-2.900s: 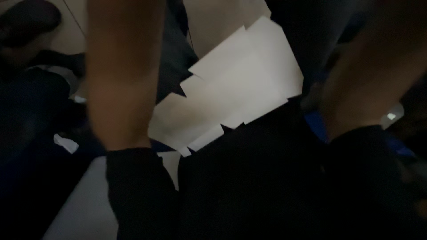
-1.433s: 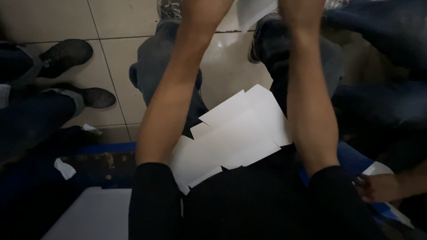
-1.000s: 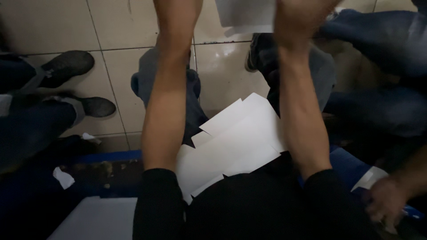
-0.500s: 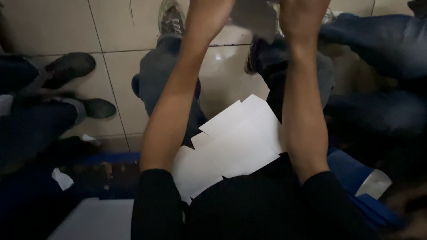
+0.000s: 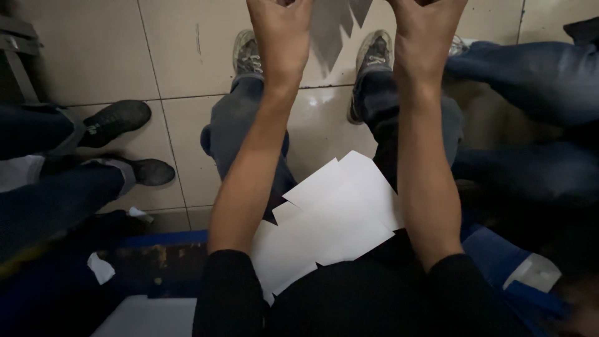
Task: The person folds cardboard flats to form boxes, inserts white cardboard dividers into the assembled boxes, and stacks them.
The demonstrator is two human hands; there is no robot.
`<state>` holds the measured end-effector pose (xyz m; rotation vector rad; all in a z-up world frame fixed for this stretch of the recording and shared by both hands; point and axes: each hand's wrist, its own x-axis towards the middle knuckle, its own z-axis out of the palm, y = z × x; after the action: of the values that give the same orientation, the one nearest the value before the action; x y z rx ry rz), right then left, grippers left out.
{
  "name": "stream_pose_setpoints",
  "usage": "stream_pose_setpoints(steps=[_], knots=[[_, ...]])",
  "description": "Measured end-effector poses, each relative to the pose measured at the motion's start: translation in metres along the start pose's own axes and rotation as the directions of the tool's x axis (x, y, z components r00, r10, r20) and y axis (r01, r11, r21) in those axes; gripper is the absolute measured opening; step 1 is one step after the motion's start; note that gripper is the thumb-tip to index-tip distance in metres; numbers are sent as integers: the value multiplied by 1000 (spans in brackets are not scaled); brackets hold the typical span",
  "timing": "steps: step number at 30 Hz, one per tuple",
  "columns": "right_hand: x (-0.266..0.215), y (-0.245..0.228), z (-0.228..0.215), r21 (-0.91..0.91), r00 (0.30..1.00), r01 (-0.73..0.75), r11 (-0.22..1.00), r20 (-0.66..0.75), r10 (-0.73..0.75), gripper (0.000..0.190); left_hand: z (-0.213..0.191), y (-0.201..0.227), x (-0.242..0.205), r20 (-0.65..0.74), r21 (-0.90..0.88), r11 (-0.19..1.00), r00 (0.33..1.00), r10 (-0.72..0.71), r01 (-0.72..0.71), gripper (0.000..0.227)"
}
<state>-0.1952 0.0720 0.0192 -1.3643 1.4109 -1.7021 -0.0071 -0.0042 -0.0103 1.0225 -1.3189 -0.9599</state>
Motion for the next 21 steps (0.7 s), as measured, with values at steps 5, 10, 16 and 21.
stream_pose_setpoints(steps=[5, 10, 16, 21], knots=[[-3, -20, 7, -122, 998, -66, 990, -15, 65, 21, -3, 15, -4, 67, 145, 979, 986, -154, 143, 30], [6, -31, 18, 73, 995, -99, 992, -20, 101, 25, -1, 46, -3, 158, -82, 993, 983, 93, -80, 12], [9, -39, 27, 182, 1000, -25, 983, 1, 25, 24, 5, 62, -4, 29, -141, 981, 990, 139, -134, 11], [1, -33, 29, 42, 997, -46, 998, -65, 48, 32, 1, 57, -7, 32, -10, 981, 980, 195, -195, 9]])
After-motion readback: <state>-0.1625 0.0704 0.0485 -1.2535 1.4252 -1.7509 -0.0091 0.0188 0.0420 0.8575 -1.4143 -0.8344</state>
